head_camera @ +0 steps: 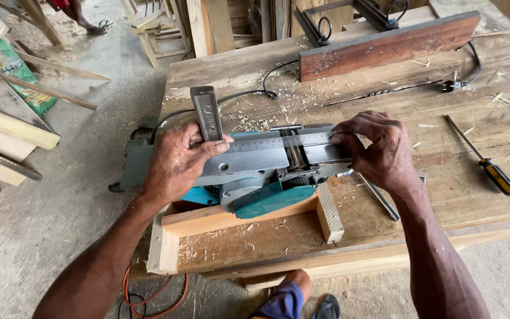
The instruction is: The person adjusts a benchtop planer on a workbench using a try square and a T-handle wrench. They align the square against the planer's fence and turn the adjustment knob, then use the wrench to tighten a bolt on the fence assembly.
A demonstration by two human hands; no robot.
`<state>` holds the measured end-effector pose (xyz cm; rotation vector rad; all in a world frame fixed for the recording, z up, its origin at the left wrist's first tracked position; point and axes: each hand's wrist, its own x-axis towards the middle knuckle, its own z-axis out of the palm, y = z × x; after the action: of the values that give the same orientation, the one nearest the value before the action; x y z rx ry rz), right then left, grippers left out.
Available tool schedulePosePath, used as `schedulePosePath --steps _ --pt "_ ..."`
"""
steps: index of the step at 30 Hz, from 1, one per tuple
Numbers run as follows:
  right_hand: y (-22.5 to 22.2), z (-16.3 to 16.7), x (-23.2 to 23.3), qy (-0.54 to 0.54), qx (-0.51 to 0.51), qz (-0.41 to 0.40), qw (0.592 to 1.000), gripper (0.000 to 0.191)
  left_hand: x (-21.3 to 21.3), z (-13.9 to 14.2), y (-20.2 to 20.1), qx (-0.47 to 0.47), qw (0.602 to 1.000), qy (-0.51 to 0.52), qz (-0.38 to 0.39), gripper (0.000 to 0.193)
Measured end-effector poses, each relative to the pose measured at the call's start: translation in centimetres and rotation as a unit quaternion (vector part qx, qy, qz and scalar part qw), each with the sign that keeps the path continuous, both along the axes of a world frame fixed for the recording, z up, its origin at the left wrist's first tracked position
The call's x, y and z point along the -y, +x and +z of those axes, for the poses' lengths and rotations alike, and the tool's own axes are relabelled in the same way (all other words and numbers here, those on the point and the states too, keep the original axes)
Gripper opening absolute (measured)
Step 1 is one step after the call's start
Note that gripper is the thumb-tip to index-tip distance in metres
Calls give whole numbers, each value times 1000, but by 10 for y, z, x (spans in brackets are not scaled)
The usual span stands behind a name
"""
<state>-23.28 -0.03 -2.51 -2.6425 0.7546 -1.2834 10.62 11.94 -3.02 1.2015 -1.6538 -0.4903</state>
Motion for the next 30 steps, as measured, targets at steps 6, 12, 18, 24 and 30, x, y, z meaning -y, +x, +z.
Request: schedulePosePath --steps 6,12,18,24,30 --pt "2 0 4 -12 19 15 1000 5 -2 3 -5 41 999 -1 35 19" --pt "0 2 2 -20 22 16 999 5 -3 8 -6 59 997 -2 43 19" --pt "-1 3 -2 -2 20 12 1000 4 -4 9 -5 36 998 9 41 21" --pt "0 6 8 38 26 24 999 5 15 14 10 54 998 32 17 17" --pt "13 8 26 43 14 -4 999 10 38 11 18 12 1000 11 4 16"
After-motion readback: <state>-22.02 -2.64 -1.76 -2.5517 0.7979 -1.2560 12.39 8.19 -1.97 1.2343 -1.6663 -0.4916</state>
